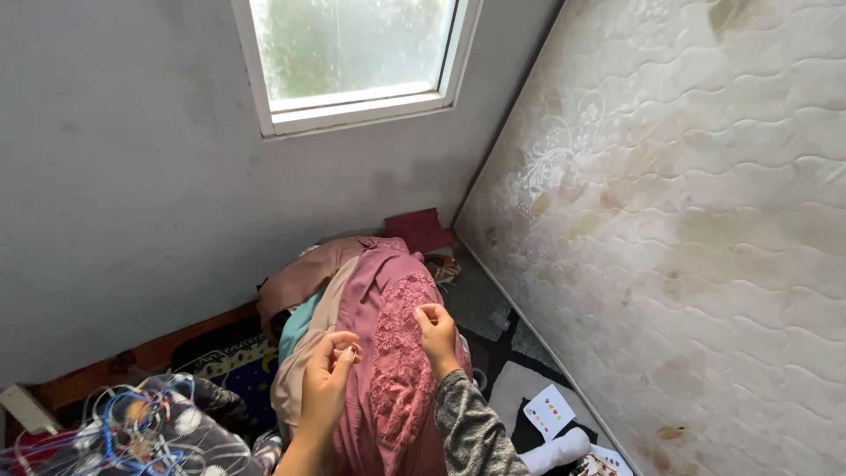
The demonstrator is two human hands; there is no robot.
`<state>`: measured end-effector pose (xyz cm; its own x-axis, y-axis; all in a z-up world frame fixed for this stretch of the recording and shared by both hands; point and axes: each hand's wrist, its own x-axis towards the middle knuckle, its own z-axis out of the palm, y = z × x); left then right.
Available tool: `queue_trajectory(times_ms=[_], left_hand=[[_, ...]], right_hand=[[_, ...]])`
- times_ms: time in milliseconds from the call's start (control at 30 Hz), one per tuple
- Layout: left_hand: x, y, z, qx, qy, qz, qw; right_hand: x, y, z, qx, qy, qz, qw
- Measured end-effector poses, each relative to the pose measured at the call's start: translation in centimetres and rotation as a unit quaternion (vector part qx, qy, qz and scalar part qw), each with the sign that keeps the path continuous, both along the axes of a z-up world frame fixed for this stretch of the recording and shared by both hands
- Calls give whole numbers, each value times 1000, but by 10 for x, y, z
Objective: Hang multiple pieces of clothing on hangers from a pile on the floor.
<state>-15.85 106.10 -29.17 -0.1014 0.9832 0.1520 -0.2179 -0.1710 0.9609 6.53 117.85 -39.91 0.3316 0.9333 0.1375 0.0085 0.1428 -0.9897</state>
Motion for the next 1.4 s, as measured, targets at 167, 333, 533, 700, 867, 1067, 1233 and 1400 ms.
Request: queue_trajectory(times_ms=[167,333,533,700,867,1067,1233,1400], left_hand=[[16,36,-49,-33,-7,7,999],[31,51,-86,-87,-18,21,996],[37,76,-144,-115,36,53,991],[38,126,-242,-101,33,44,993],[31,175,-361,-178,68,70,979],[47,195,-410,-321,177,97,925],[65,211,-386,-392,288,138,863],[64,214,-361,-538,374,161,738]], right_hand=[[9,48,-80,-47,-5,18,999],[16,68,-142,-162,-193,-15,968],[11,101,-228,-182,-307,-42,933],[-1,117,-214,-152,-273,-77,947],[2,124,-205,-229,-293,-89,924],[7,123,-207,-411,-349,-72,839],[10,125,-225,-451,-353,-22,819],[18,126,-272,-458,-290,37,840]])
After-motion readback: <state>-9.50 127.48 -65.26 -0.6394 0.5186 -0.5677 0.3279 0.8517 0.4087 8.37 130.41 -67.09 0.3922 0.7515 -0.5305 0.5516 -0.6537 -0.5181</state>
